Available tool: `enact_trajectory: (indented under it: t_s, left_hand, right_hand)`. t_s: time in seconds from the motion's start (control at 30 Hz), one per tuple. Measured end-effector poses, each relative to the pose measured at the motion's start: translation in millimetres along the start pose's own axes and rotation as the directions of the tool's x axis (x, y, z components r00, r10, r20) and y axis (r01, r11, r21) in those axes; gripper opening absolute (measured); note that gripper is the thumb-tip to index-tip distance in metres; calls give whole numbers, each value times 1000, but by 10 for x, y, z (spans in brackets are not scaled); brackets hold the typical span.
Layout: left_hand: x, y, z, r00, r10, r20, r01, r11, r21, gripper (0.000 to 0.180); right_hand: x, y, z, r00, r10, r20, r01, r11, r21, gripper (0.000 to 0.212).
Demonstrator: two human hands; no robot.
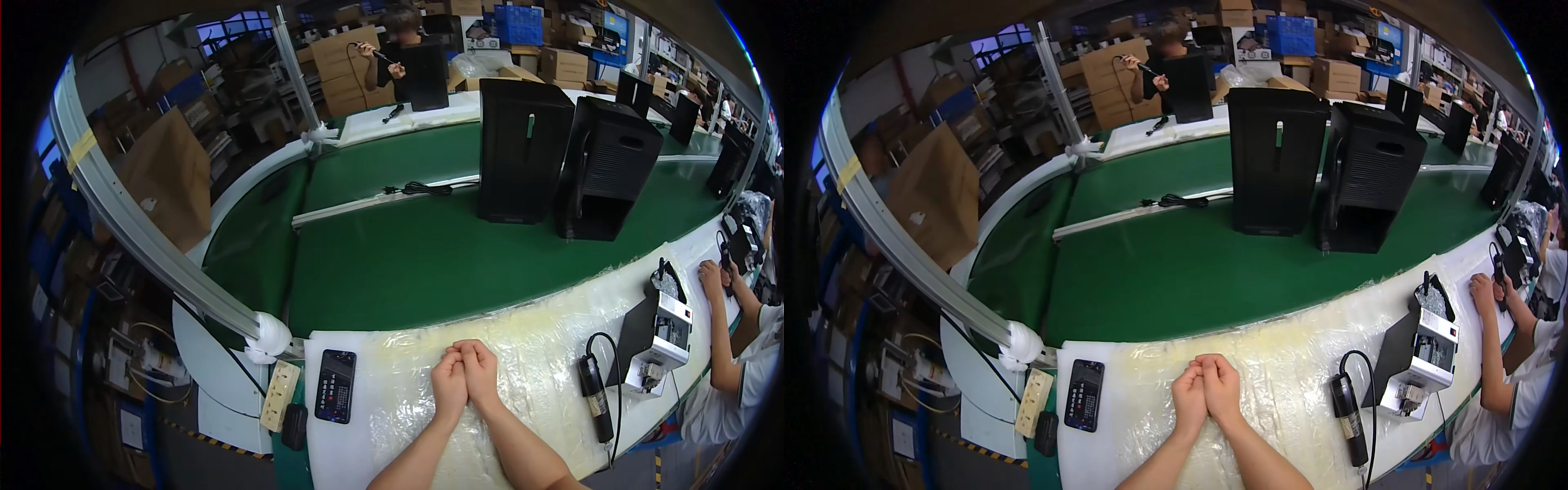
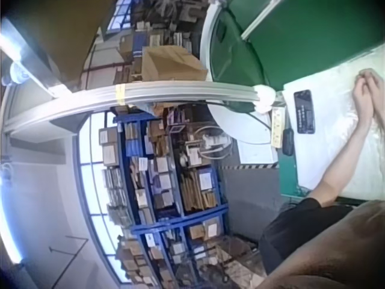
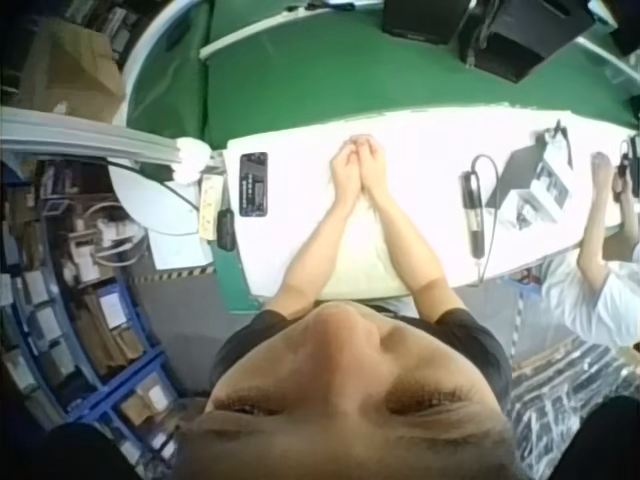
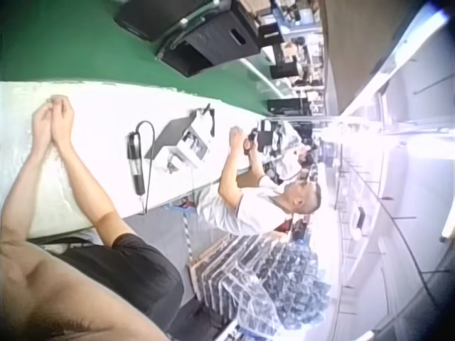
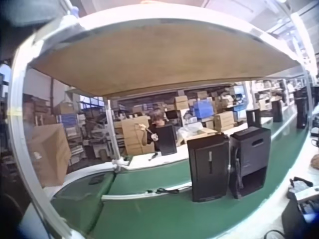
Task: Assemble and screw together the housing for an electronic device at a factory station.
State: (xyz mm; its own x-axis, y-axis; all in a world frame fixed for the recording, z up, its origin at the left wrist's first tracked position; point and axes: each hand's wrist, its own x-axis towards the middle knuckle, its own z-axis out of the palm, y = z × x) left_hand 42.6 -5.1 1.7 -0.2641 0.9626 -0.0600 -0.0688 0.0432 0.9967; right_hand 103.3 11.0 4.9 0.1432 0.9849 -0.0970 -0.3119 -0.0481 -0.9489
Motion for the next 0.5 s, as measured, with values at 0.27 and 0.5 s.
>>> enact_trajectory:
  t_s: [0.27, 0.5]
  left_hand:
    - [1, 0, -22, 1000, 24, -4, -23, 999, 49, 17]
    - [3, -17, -7, 1000, 9, 7, -9, 999, 31, 17]
  right_hand:
    - [-7, -11, 16, 1000, -23, 2, 23, 999, -29, 22]
    - [0, 23, -5, 1000, -10, 0, 10, 1000, -2, 22]
